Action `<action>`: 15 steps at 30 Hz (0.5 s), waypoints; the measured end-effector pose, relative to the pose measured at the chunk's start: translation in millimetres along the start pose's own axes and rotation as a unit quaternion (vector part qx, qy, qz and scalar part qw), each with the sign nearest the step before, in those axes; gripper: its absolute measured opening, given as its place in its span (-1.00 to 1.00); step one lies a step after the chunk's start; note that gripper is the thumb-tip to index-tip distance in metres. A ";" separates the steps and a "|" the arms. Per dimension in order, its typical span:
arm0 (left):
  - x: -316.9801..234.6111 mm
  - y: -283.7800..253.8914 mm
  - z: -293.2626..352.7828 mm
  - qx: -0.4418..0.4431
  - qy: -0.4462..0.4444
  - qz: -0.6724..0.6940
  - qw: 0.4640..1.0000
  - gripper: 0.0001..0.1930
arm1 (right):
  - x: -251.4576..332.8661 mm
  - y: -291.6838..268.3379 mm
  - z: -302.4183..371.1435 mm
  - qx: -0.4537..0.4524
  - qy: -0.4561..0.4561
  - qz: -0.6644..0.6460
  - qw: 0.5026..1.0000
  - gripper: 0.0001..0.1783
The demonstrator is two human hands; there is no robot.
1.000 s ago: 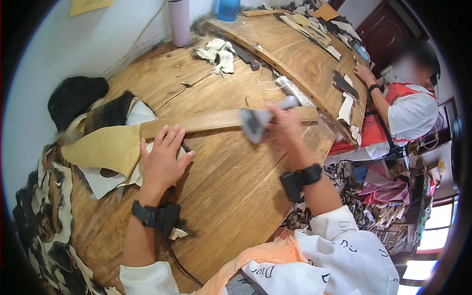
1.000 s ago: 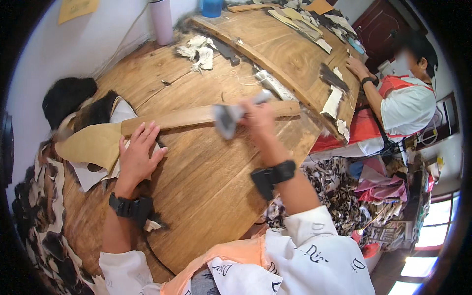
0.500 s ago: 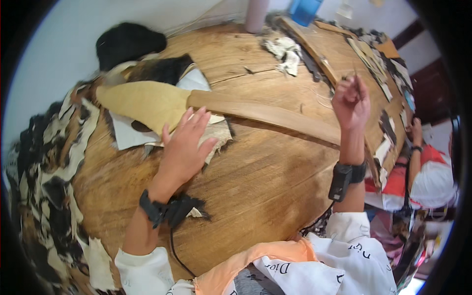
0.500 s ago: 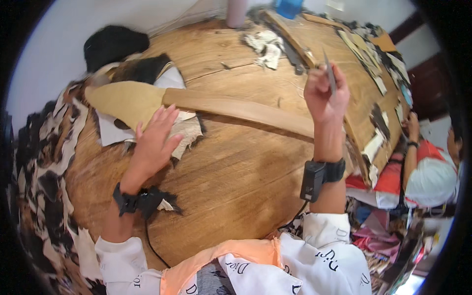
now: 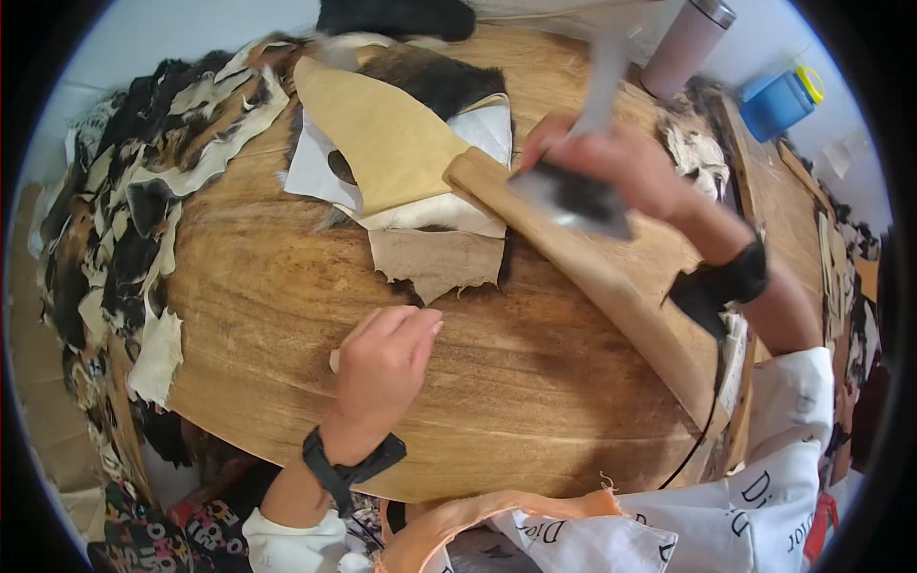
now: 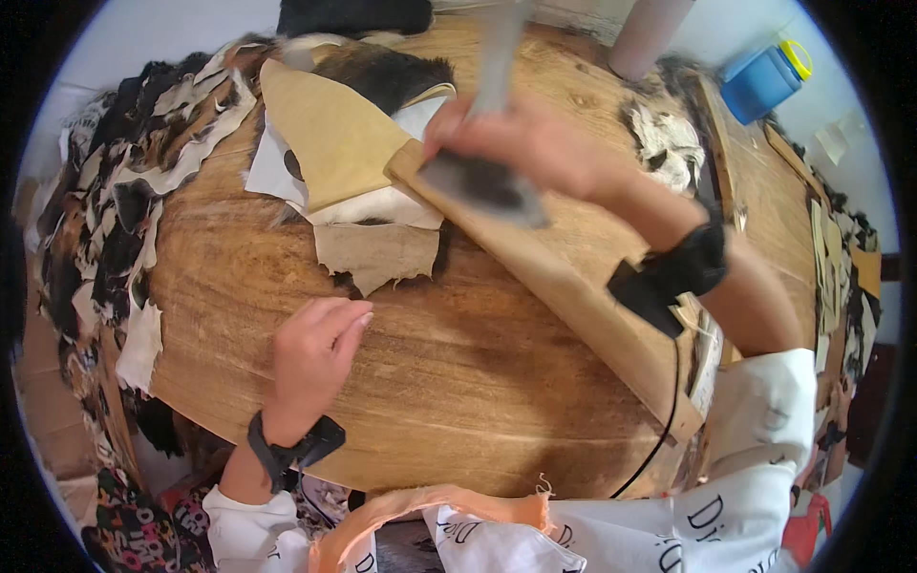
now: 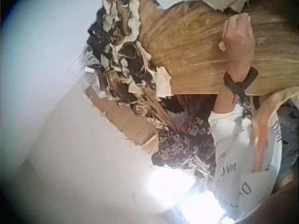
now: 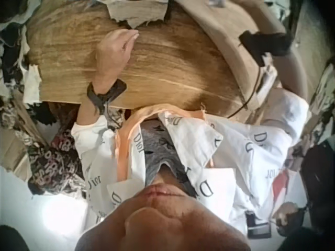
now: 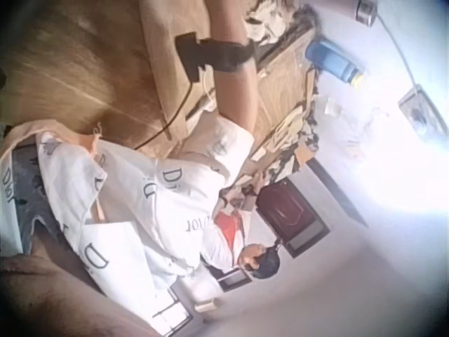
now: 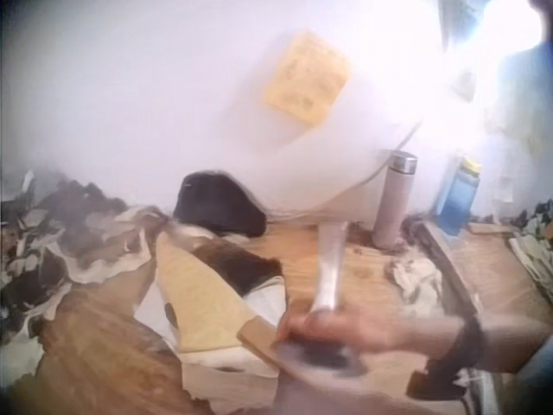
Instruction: Cutting and hand-sewing fur/animal skin pieces to assemble a garment.
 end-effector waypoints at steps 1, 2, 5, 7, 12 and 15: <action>-3.2 4.0 0.5 -0.017 -0.007 -0.012 1.000 -0.87 | -14.9 22.4 -8.7 0.047 0.011 -0.031 0.998 -0.60; -10.2 5.3 0.2 -0.036 -0.007 -0.020 0.999 -0.88 | -16.4 40.0 -9.6 0.069 0.011 -0.057 0.996 -0.59; -17.8 21.6 -8.3 -0.058 0.001 -0.039 0.998 -0.85 | -26.9 66.2 -21.5 0.109 -0.068 -0.019 0.992 -0.61; -21.0 31.5 -15.4 -0.046 0.014 -0.064 0.997 -0.84 | -28.3 75.6 -26.7 0.138 -0.117 0.011 0.983 -0.62; -24.2 54.4 -18.6 -0.025 0.051 -0.127 0.990 -0.81 | -37.6 90.6 -31.1 0.191 -0.166 -0.022 0.967 -0.71; -27.6 57.8 -21.3 -0.040 0.039 -0.147 0.987 -0.81 | -38.9 90.0 -31.4 0.194 -0.167 -0.011 0.967 -0.72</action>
Point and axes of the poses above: each hand's wrist, its own z-axis away from the middle knuckle, its own y-axis out of the palm, x = y × z, the point moved 4 cm from there along -z, towards the middle knuckle
